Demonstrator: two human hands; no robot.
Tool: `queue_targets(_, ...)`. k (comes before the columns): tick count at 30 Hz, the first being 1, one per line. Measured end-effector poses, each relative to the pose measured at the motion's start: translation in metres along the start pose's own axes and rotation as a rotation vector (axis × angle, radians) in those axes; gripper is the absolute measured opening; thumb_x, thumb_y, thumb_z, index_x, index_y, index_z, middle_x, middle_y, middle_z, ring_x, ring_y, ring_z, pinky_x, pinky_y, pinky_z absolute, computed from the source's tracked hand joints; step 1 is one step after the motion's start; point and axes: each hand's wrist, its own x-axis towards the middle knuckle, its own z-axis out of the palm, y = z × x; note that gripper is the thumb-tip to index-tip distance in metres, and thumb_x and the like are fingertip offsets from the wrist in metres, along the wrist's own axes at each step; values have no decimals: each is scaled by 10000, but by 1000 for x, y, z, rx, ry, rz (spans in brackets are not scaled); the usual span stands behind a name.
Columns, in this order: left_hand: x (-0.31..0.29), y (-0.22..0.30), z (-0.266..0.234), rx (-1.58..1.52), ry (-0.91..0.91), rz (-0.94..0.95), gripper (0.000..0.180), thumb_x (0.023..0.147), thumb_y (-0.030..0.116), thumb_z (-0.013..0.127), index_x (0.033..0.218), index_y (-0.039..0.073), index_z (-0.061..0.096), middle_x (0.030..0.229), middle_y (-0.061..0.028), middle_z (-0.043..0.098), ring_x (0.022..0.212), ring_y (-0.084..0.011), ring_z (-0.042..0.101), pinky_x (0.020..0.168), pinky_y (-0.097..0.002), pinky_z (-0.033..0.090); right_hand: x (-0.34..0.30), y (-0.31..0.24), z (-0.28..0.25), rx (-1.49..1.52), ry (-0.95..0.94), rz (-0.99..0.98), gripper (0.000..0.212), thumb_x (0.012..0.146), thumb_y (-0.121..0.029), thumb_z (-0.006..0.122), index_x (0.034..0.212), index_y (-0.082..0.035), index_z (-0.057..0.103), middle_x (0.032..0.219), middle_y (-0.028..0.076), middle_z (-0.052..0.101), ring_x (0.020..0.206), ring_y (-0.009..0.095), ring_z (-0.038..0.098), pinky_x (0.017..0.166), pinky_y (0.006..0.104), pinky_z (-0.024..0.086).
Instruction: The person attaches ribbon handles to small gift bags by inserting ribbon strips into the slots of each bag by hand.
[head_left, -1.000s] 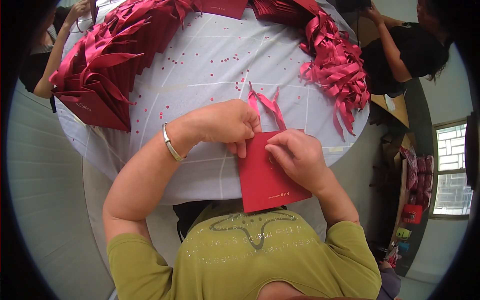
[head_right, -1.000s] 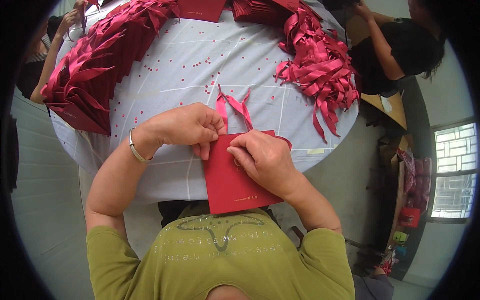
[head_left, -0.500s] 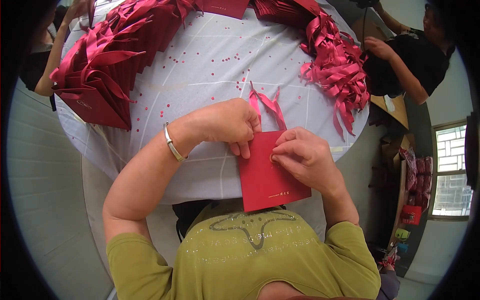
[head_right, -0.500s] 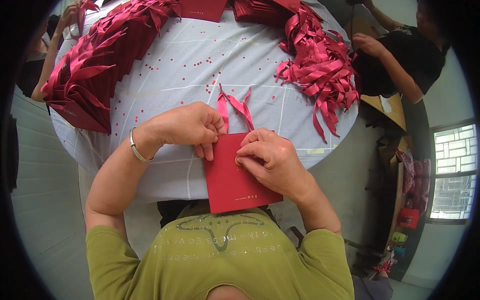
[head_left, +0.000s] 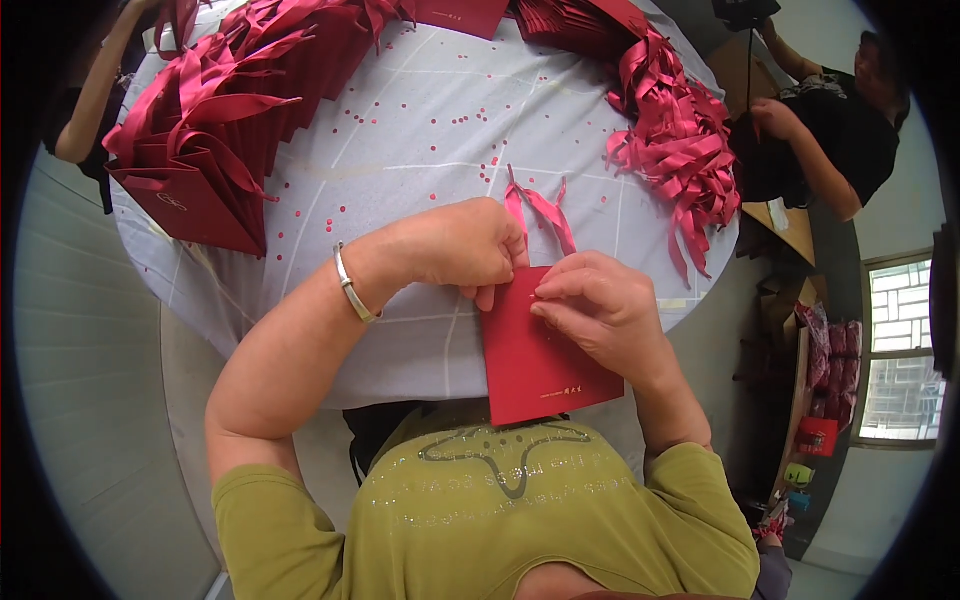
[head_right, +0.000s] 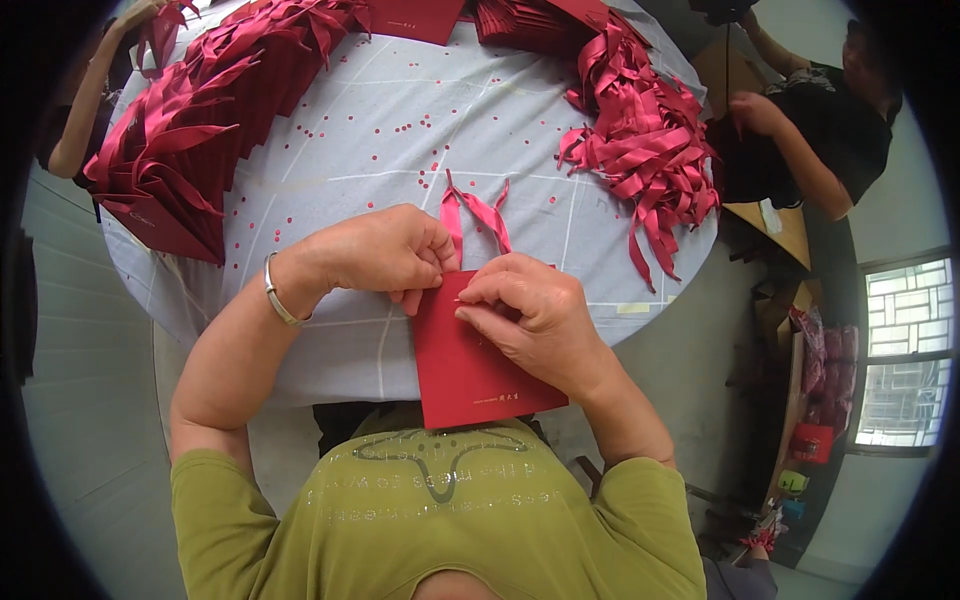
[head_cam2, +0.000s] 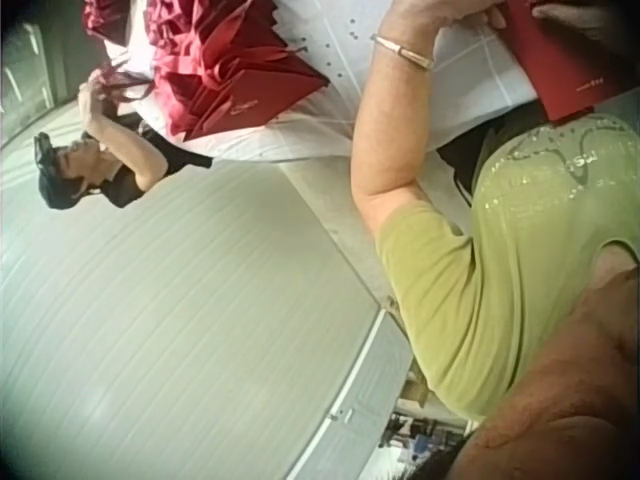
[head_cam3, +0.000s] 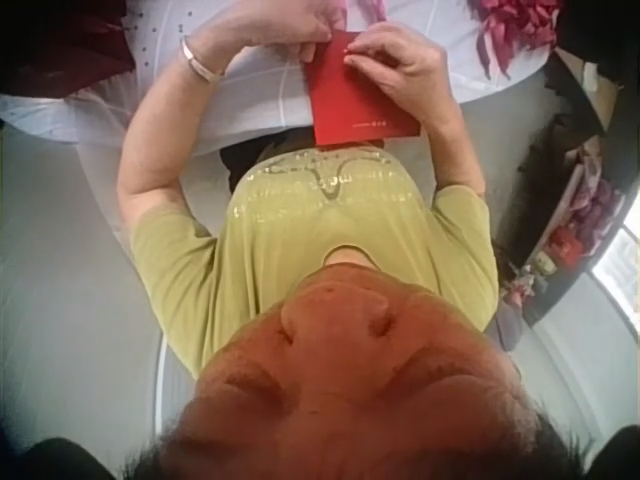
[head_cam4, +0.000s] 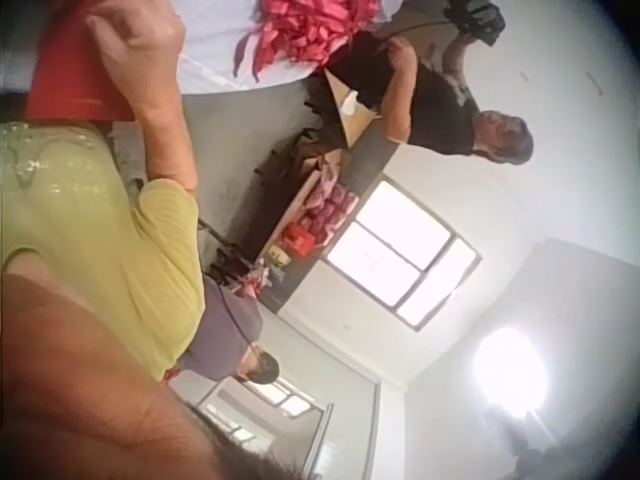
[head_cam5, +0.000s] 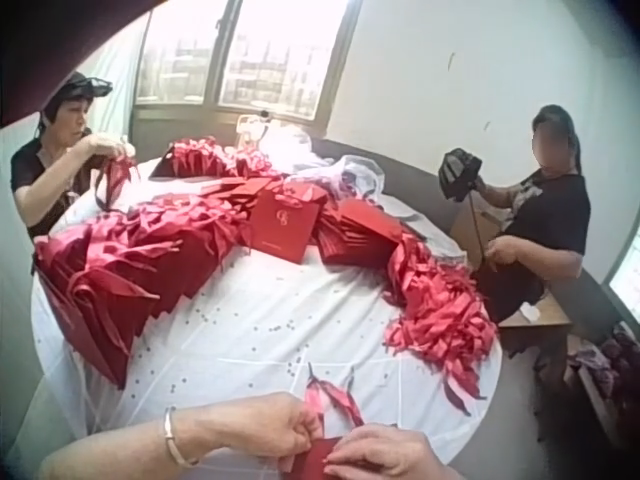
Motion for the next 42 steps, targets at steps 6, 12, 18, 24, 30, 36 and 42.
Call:
queue_targets(6,0,-1,-1,-18,-4,-14,107,871,31,563,935,12,647,696,-48,658,608,-122,671,546,-260,508,2,5,5,-57,56,-72,150,761,19,760,889,-30,700,858,89,679,710,206,676,600,304,531)
queue_targets(12,0,1,0,-9,2,2,102,866,30,565,907,9,656,677,-52,662,599,-121,668,535,-256,506,4,8,13,-219,82,-183,134,754,1,752,860,-34,678,786,92,663,672,244,661,582,331,527)
queue_targets(18,-1,1,1,-3,5,0,116,853,20,558,896,2,664,657,-63,663,580,-125,664,531,-257,507,4,7,14,-278,68,-189,124,748,-11,753,817,-41,655,756,82,644,649,248,650,564,342,516)
queue_targets(24,-1,1,1,-2,11,6,131,835,7,549,895,-9,664,649,-71,659,572,-131,664,528,-261,508,3,6,15,-299,75,-183,124,747,-13,745,812,-46,644,748,81,638,642,252,644,562,350,510)
queue_targets(30,-2,0,3,6,19,-4,139,824,1,544,895,-17,662,649,-81,661,568,-139,664,523,-270,513,8,-2,17,-390,12,-214,108,742,-17,705,785,-39,609,736,93,609,637,275,629,565,373,504)
queue_targets(36,3,-1,3,42,20,-1,129,822,12,568,877,-30,677,663,-94,679,561,-142,663,523,-275,517,14,-20,26,-734,-151,-176,30,757,-32,610,760,-8,592,743,133,598,637,293,626,574,378,526)
queue_targets(42,7,-6,4,48,41,23,127,857,42,586,860,-34,688,675,-100,691,576,-152,684,534,-276,532,25,-17,22,-661,-222,-54,43,767,-31,639,788,-13,605,736,145,606,660,338,631,593,433,513)
